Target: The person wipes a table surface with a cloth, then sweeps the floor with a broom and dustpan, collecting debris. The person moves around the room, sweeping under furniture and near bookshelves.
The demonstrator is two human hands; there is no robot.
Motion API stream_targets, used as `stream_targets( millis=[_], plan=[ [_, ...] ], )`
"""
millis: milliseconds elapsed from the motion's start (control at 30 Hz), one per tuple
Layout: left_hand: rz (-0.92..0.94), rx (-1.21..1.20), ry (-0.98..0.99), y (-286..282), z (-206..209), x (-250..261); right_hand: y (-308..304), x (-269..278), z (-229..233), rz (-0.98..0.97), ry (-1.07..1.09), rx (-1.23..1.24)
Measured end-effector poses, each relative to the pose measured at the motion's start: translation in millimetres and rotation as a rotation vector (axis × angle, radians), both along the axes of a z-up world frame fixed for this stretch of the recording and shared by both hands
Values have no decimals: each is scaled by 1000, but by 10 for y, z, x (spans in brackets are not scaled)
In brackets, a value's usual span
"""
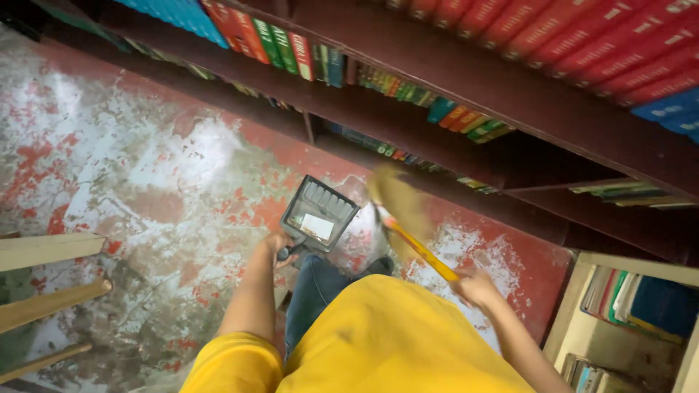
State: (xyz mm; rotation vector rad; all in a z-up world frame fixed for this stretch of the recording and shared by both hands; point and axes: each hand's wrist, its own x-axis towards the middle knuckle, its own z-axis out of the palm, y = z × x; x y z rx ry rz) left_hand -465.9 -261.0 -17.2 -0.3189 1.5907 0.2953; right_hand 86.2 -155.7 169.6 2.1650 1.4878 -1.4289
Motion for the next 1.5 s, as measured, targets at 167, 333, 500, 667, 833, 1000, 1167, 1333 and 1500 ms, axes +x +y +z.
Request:
stream_targets(
  millis=[167,333,500,667,833,1000,1167,1333,1500],
  plan=[
    [-970,458,262,-191,-282,-115,252,-985,410,67,116,-126],
    [314,-118,-260,-146,-851,-489,365,-1097,1945,355,-47,-67],
    [270,-41,-190,-387,-822,-756,354,-906,2686,113,-62,-6],
    [753,11,-263,-623,-834,-1045,233,-1771,2473,127,-112,95],
    [386,232,-188,-809,-948,-1421,451,-2432,2535,116,-7,91],
    [406,243,-148,-1415,-356,-1786,681,-3445,2985,96,60,46],
    [633,335,-59,-1879,-53,-1898,780,-4674,2747,426,300,167],
    [891,195,67,-2127,511,-1921,1386,-5367,1482,814,-119,70],
    [1148,124,150,-2371,485,-2145,1866,-6152,726,924,-116,64]
  ],
)
